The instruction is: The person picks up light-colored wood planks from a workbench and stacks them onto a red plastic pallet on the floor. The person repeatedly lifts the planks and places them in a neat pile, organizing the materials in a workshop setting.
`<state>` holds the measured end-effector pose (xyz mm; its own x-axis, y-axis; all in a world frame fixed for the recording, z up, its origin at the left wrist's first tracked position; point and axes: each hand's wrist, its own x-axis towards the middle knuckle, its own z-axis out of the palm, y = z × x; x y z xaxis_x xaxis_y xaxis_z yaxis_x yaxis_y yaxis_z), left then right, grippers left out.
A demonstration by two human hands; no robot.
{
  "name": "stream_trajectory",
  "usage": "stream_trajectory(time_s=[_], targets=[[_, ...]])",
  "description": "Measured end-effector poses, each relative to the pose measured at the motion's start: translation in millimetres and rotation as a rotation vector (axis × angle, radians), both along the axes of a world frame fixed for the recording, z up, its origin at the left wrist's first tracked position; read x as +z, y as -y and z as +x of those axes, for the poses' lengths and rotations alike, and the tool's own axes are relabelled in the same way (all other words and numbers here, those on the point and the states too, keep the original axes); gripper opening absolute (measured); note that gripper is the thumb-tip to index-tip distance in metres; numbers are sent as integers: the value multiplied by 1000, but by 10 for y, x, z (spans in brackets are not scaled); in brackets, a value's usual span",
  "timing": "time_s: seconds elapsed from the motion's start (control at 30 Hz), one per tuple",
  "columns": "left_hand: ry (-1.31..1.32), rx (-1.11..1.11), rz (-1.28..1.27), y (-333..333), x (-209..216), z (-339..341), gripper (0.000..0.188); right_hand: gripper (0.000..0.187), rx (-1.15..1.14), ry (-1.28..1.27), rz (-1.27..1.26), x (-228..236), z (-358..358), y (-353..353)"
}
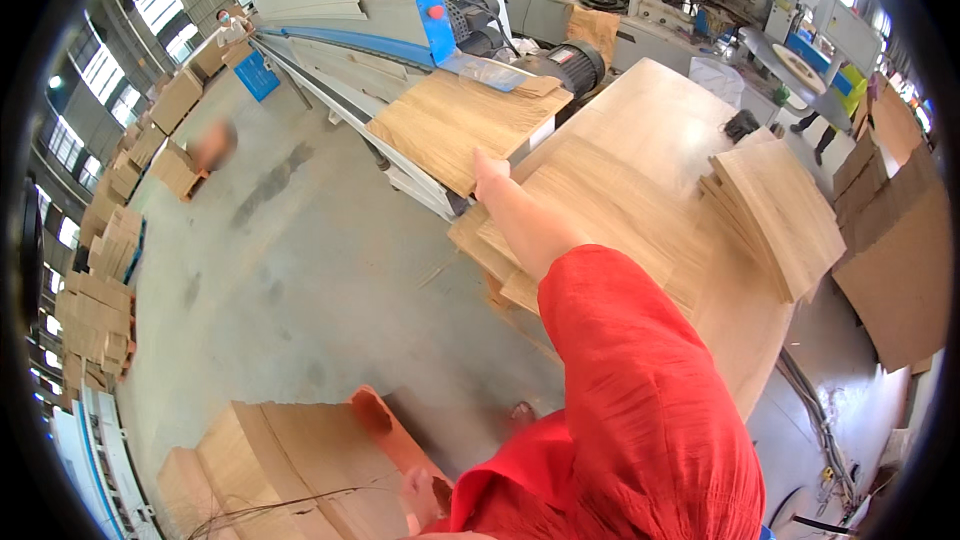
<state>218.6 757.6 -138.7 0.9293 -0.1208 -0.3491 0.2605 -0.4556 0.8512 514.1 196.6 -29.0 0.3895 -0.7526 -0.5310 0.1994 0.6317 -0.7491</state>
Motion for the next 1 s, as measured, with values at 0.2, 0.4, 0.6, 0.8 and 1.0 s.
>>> stream_trajectory(time_s=[0.2, 0.4, 0.6, 0.8, 1.0], targets=[[-164, -26, 38, -180, -180, 19, 33, 43, -136, 226, 60, -217, 135, 27], [-52, -207, 192, 819, 645, 488, 41, 38, -87, 363, 126, -128, -1344, -337], [-221, -375, 49, 1947, 739, 857, 44, 51, -188, 97, 210, 113, -3015, -596], [-444, -646, -105, 2778, 448, 702, 56, 50, -117, 238, 190, -341, -4101, -592], [-668, -545, -301, 3172, 357, 173, 88, 51, 1271, -933, -556, 529, -4798, -89]])
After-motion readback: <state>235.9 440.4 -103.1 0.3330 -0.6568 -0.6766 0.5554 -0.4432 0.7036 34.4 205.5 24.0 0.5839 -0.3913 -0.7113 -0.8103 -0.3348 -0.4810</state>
